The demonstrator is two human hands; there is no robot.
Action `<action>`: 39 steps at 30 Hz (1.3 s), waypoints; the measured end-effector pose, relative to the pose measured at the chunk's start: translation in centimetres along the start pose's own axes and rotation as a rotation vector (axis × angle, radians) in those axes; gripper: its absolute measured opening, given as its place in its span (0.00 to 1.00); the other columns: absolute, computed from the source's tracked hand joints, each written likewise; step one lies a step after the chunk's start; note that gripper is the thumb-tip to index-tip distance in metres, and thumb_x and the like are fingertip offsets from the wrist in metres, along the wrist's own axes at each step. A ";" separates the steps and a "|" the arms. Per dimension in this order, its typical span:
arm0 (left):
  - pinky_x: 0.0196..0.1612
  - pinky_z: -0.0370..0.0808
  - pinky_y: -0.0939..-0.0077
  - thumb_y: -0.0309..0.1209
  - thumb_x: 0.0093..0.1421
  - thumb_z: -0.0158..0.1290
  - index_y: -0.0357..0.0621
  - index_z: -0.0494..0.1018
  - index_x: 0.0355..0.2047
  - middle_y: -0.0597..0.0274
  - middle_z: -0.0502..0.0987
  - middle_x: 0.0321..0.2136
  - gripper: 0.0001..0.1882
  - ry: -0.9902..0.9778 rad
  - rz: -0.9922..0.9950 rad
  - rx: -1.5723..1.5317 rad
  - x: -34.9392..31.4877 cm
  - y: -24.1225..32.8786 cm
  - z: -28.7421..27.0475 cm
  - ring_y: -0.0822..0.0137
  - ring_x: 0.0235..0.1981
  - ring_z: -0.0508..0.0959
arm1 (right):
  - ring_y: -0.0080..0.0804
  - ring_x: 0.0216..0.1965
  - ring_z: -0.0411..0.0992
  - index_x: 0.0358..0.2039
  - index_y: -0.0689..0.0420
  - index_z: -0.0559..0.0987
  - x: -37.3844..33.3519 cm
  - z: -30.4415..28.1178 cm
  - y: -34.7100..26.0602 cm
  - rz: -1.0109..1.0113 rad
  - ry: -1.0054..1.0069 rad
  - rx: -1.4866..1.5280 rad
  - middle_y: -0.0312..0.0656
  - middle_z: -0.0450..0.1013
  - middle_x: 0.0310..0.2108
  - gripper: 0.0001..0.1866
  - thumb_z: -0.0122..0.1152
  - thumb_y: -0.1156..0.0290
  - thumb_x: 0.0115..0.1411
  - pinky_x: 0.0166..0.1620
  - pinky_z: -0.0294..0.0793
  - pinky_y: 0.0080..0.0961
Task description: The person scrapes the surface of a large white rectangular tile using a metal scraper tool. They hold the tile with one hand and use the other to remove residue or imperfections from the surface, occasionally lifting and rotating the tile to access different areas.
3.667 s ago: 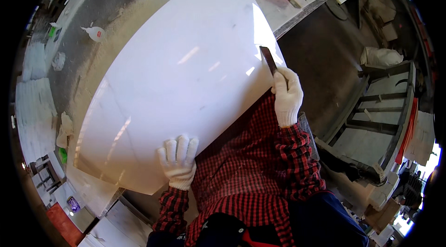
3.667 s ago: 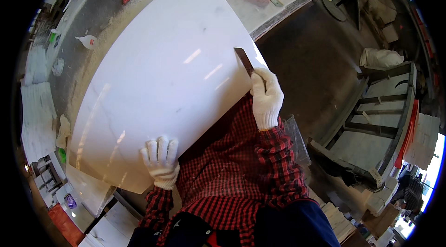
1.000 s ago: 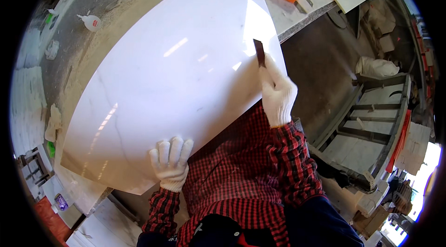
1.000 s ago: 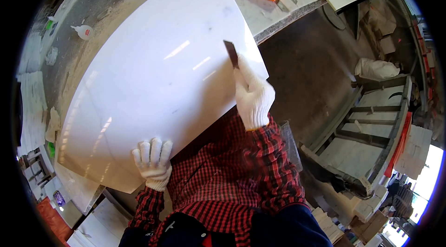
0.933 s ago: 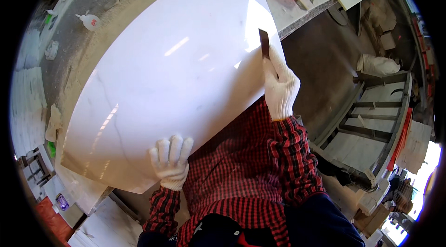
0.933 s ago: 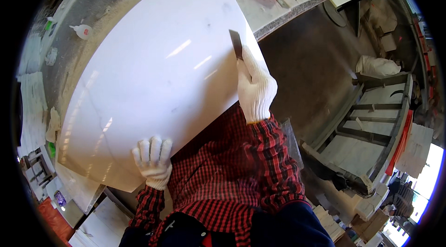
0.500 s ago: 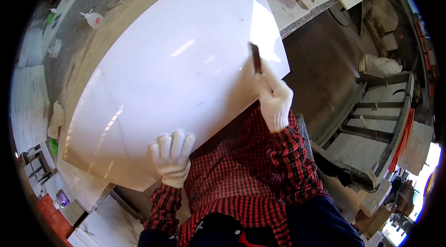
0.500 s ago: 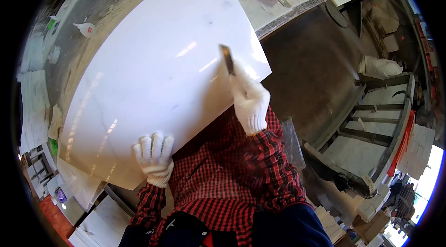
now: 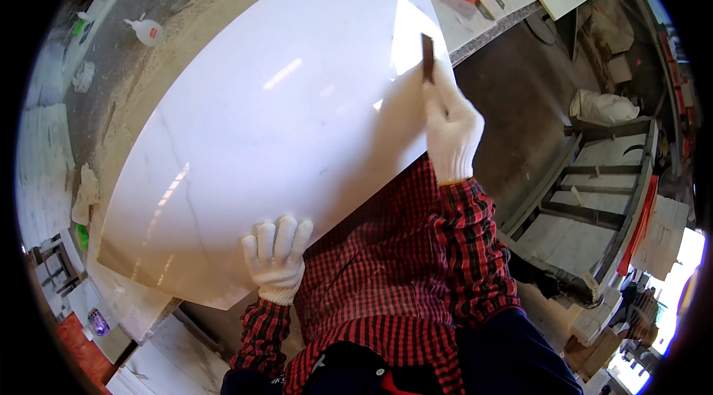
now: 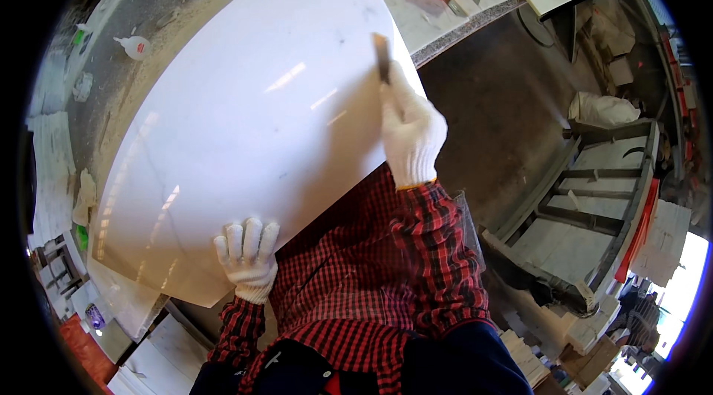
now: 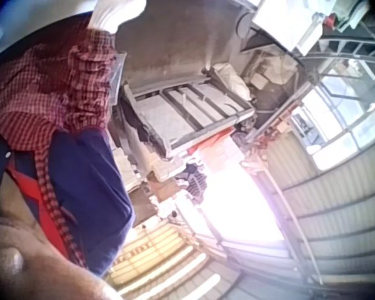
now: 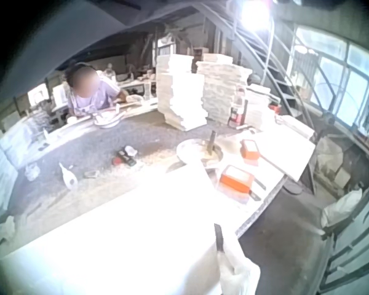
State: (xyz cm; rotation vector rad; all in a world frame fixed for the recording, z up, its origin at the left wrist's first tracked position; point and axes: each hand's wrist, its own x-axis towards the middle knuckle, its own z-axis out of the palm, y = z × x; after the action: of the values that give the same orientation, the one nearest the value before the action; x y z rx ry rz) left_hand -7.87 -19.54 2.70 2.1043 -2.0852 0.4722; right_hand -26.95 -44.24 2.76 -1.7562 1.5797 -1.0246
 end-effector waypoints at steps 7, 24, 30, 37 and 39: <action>0.35 0.64 0.64 0.30 0.48 0.54 0.55 0.75 0.34 0.66 0.72 0.33 0.11 -0.080 -0.028 0.009 0.4 0.4 -0.5 0.61 0.36 0.74 | 0.36 0.26 0.78 0.58 0.49 0.81 -4.4 -1.1 -0.1 -0.219 -0.624 -0.046 0.44 0.80 0.29 0.25 0.61 0.81 0.60 0.32 0.78 0.27; 0.42 0.70 0.49 0.23 0.42 0.55 0.45 0.78 0.41 0.53 0.75 0.42 0.22 -0.055 -0.022 -0.093 -0.4 0.5 -1.2 0.44 0.42 0.74 | 0.36 0.24 0.75 0.55 0.50 0.83 -14.8 -3.9 3.4 -0.175 -0.677 0.170 0.42 0.75 0.25 0.21 0.69 0.72 0.61 0.29 0.75 0.29; 0.45 0.70 0.48 0.22 0.41 0.56 0.46 0.79 0.44 0.53 0.76 0.45 0.24 -0.074 -0.031 -0.114 -0.7 0.5 -1.3 0.43 0.44 0.74 | 0.25 0.23 0.74 0.56 0.58 0.82 -14.9 -3.7 3.3 -0.189 -0.660 0.234 0.39 0.76 0.24 0.20 0.66 0.77 0.62 0.30 0.74 0.22; 0.54 0.70 0.43 0.24 0.48 0.59 0.51 0.80 0.49 0.55 0.76 0.52 0.25 -0.055 -0.039 -0.107 -2.2 0.5 -0.7 0.42 0.52 0.74 | 0.35 0.27 0.78 0.54 0.53 0.83 -15.2 -3.8 3.3 -0.110 -0.678 0.232 0.44 0.80 0.30 0.21 0.70 0.73 0.60 0.32 0.78 0.26; 0.51 0.70 0.46 0.24 0.47 0.58 0.51 0.80 0.47 0.56 0.76 0.51 0.23 -0.017 -0.035 -0.092 -1.7 0.6 -1.0 0.44 0.50 0.75 | 0.35 0.27 0.78 0.54 0.53 0.83 -15.3 -3.6 3.5 -0.087 -0.661 0.265 0.44 0.81 0.31 0.20 0.70 0.72 0.60 0.33 0.78 0.26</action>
State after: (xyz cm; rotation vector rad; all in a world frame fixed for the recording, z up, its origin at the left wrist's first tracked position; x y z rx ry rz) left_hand -8.60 -17.60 3.05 2.0971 -2.0340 0.3481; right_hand -32.13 -29.34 -0.71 -1.7391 0.9189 -0.5610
